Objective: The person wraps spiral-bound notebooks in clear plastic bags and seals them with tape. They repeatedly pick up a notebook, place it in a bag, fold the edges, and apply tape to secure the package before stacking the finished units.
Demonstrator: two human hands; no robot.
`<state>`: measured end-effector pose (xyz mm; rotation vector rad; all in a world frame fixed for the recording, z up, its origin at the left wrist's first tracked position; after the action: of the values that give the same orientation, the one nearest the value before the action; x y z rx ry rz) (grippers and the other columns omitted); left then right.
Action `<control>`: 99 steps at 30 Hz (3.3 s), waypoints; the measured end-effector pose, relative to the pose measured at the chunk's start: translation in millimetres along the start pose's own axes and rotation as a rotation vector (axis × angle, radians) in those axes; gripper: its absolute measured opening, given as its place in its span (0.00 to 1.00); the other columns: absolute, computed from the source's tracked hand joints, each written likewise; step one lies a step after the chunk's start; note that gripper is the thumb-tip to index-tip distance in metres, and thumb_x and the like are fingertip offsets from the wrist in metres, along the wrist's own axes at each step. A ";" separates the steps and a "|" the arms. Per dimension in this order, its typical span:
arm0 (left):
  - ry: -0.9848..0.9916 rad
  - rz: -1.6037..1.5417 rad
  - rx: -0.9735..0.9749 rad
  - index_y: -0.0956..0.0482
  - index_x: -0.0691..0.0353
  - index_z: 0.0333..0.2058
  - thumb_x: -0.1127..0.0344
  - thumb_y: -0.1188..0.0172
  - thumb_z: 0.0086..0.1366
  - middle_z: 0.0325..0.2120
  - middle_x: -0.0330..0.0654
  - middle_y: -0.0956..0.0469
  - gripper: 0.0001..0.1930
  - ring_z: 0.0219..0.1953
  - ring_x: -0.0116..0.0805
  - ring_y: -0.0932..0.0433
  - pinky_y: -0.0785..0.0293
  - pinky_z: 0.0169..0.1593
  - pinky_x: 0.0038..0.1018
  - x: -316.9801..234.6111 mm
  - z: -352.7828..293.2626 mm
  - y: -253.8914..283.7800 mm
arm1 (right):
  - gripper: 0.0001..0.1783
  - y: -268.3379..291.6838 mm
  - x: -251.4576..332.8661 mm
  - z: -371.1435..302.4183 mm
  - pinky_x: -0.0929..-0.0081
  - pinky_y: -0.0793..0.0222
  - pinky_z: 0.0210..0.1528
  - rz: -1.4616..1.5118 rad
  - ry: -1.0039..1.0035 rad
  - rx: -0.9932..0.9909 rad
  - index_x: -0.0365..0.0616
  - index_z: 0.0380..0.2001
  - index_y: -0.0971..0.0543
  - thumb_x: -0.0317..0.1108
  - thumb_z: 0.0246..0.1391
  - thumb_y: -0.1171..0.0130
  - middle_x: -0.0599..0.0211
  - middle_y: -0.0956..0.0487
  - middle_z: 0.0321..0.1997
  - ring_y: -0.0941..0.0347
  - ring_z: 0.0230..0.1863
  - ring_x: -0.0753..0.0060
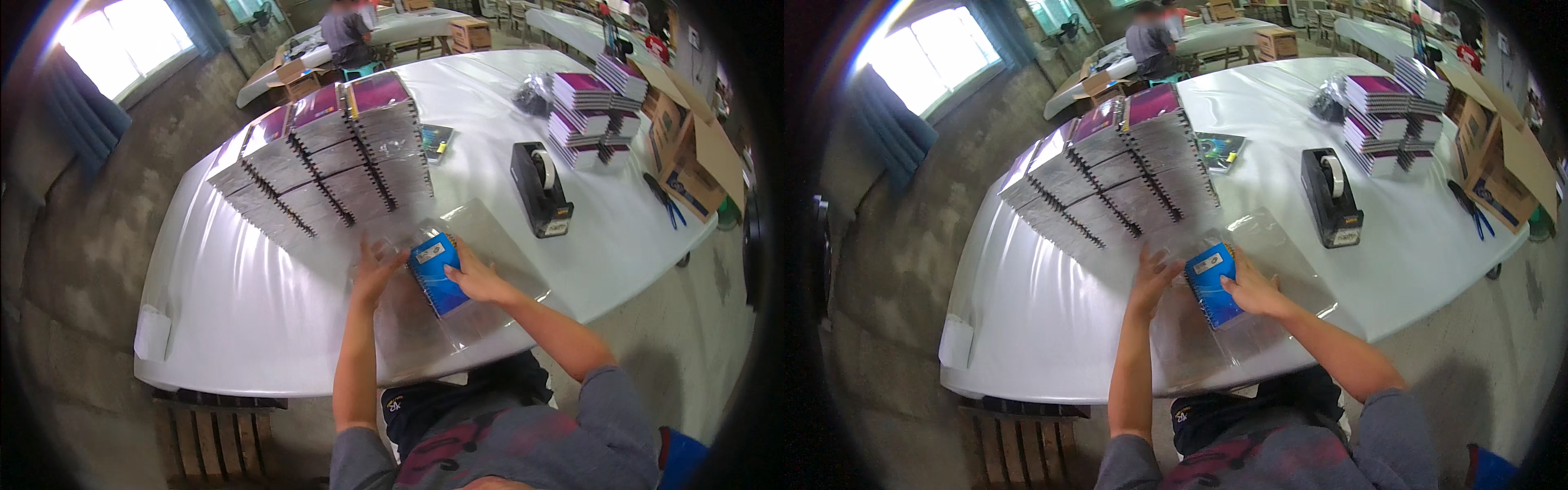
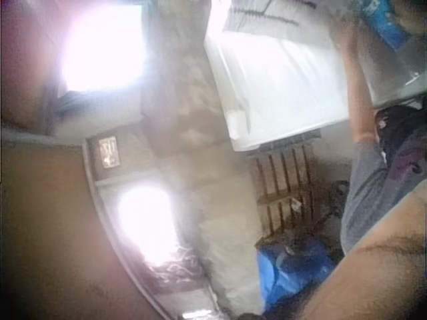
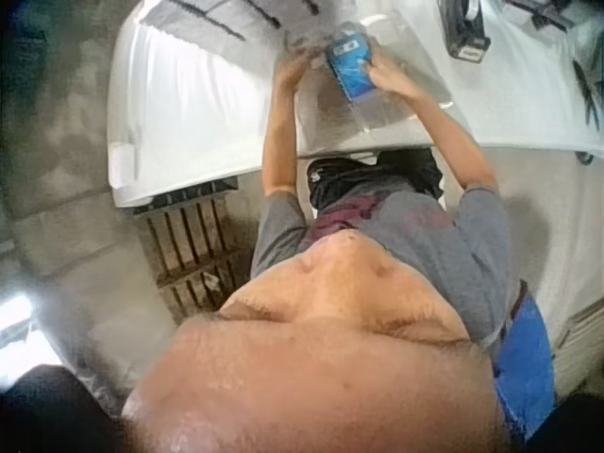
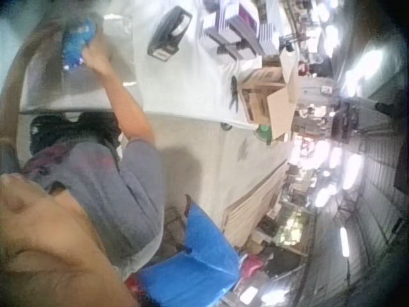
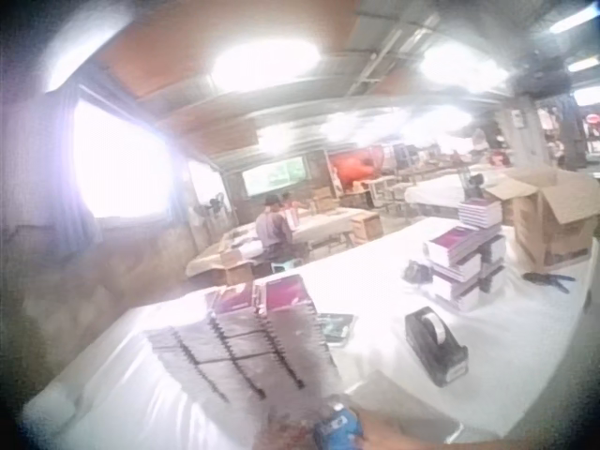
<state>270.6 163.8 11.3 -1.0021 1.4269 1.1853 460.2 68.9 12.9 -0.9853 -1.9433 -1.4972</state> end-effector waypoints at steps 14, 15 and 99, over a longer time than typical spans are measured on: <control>-0.425 0.812 0.268 0.26 0.56 0.51 0.65 0.36 0.53 0.55 0.44 0.30 0.24 0.57 0.38 0.32 0.33 0.53 0.32 -61.6 -69.2 -57.7 | 0.43 -6.2 -8.6 6.5 0.34 0.70 0.65 -0.044 -0.002 0.014 0.40 0.67 0.60 0.52 0.60 0.56 0.53 0.54 0.71 0.57 0.71 0.50; -0.414 0.807 0.267 0.27 0.56 0.53 0.63 0.37 0.55 0.57 0.44 0.34 0.25 0.60 0.38 0.36 0.35 0.56 0.32 -53.1 -81.2 -64.9 | 0.42 -8.6 -7.2 6.1 0.36 0.72 0.65 -0.034 -0.003 0.013 0.42 0.68 0.59 0.52 0.60 0.56 0.52 0.54 0.71 0.58 0.71 0.49; -0.039 0.644 0.396 0.48 0.40 0.65 0.37 0.34 0.43 0.68 0.26 0.56 0.51 0.67 0.62 0.57 0.58 0.57 0.73 -24.1 -76.6 -64.8 | 0.06 29.1 58.1 47.2 0.76 0.24 0.34 0.199 0.608 0.537 0.36 0.20 0.19 0.16 0.35 0.35 0.61 0.23 0.29 0.23 0.32 0.71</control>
<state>324.0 76.8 26.9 -0.2393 1.9304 1.2765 449.3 132.4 60.9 -0.4026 -1.6030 -0.9307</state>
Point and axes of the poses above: each hand's wrist, its own z-axis towards the middle knuckle, its own y-axis out of the back of the hand, x = y × z, the point moved 8 cm from there along z, towards the middle knuckle
